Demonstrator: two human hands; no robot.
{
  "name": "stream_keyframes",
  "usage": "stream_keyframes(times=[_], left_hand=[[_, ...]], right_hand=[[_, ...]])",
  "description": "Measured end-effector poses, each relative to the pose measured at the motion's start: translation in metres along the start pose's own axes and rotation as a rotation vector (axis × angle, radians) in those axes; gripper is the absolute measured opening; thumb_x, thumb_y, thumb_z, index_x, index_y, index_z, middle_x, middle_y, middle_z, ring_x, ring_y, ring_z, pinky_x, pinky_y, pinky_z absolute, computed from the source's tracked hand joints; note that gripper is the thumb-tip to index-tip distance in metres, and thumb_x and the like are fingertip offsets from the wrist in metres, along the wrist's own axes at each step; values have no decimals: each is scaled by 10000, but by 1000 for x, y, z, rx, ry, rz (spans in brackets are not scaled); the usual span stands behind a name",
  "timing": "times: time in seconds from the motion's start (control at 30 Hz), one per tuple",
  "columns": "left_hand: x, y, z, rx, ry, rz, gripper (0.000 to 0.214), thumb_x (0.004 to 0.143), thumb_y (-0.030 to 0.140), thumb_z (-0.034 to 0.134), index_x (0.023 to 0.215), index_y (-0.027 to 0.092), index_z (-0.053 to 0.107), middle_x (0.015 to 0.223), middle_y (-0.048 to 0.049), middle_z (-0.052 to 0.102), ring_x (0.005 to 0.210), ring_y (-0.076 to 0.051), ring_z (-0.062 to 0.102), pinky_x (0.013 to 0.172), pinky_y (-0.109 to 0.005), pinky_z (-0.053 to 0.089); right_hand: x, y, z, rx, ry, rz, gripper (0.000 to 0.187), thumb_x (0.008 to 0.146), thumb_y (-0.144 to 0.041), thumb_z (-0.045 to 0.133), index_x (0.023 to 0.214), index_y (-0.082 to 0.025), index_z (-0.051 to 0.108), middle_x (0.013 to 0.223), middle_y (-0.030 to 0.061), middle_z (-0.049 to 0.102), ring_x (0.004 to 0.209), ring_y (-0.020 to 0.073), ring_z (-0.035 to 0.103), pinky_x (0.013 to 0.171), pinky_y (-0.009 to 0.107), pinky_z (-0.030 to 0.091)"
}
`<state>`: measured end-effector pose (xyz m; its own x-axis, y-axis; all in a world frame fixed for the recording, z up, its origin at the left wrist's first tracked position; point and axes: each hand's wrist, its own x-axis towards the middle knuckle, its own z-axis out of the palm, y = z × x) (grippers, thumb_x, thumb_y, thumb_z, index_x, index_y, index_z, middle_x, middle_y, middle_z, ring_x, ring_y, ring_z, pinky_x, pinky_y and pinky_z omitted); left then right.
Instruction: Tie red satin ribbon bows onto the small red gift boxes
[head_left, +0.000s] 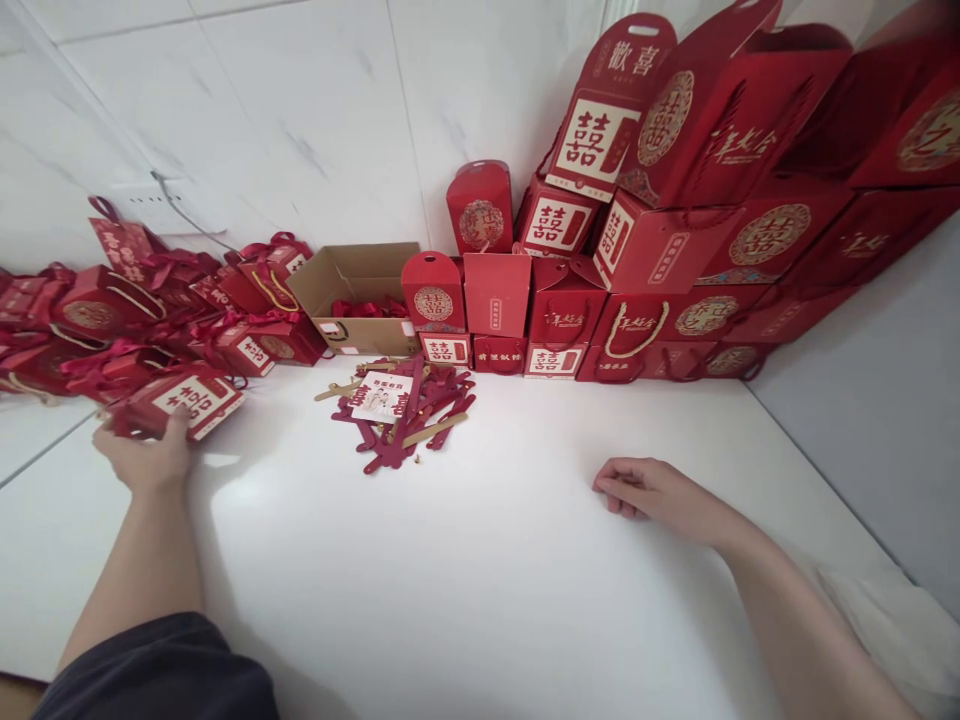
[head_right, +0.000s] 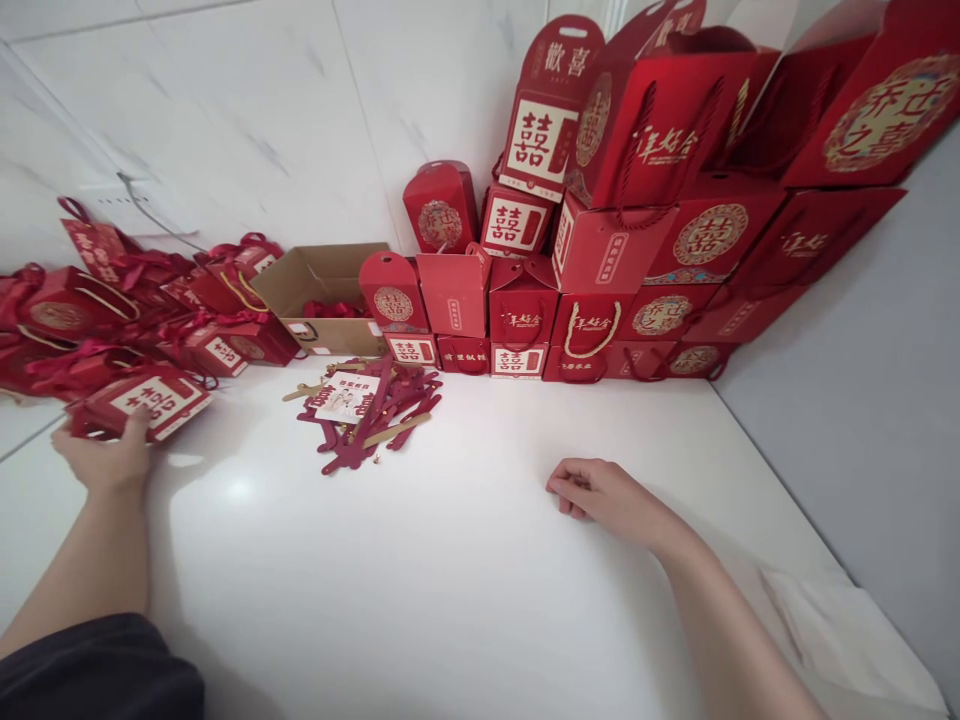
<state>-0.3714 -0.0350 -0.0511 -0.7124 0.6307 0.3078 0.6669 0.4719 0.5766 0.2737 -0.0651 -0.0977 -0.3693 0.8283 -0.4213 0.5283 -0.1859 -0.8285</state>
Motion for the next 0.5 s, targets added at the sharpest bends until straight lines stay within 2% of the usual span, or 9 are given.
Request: stream_keyframes(times=[0.07, 0.13, 0.2, 0.33, 0.5], left_hand=[[-14, 11, 1, 1, 44, 57, 966, 804, 600, 575, 1402, 25, 81, 1422, -163, 319, 1275, -247, 398, 1105, -396, 290], [-26, 27, 6, 19, 10, 266, 1018, 789, 532, 639, 1443, 27, 43, 1498, -181, 212, 1355, -264, 312, 1127, -369, 263], [-35, 45, 15, 49, -25, 376, 1063, 767, 496, 681, 1466, 36, 27, 1523, -183, 159, 1391, -285, 247, 1142, -369, 233], [-44, 79, 37, 103, -113, 335, 1060, 751, 577, 653, 1480, 73, 71, 1488, -179, 220, 1329, -315, 320, 1107, -442, 275], [-51, 101, 46, 91, -65, 202, 1103, 746, 666, 589, 1483, 58, 36, 1446, -206, 202, 1301, -374, 324, 1068, -505, 281]], right_hand=[[0, 0, 1, -28, 11, -1, 329, 878, -491, 477, 843, -196, 617, 783, 46, 648, 698, 165, 542, 652, 301, 437], [0, 0, 2, -63, 29, -4, 322, 880, -485, 469, 836, -200, 612, 766, 42, 645, 685, 164, 540, 640, 301, 429], [0, -1, 3, -85, 43, -9, 315, 880, -480, 465, 833, -204, 609, 756, 39, 644, 679, 164, 541, 630, 297, 423], [0, -3, 3, -76, 53, -15, 311, 879, -479, 461, 833, -209, 609, 756, 37, 649, 679, 165, 545, 617, 285, 421], [-1, -4, 4, -84, 66, -9, 303, 874, -479, 467, 818, -215, 604, 739, 30, 644, 661, 163, 546, 591, 276, 413]])
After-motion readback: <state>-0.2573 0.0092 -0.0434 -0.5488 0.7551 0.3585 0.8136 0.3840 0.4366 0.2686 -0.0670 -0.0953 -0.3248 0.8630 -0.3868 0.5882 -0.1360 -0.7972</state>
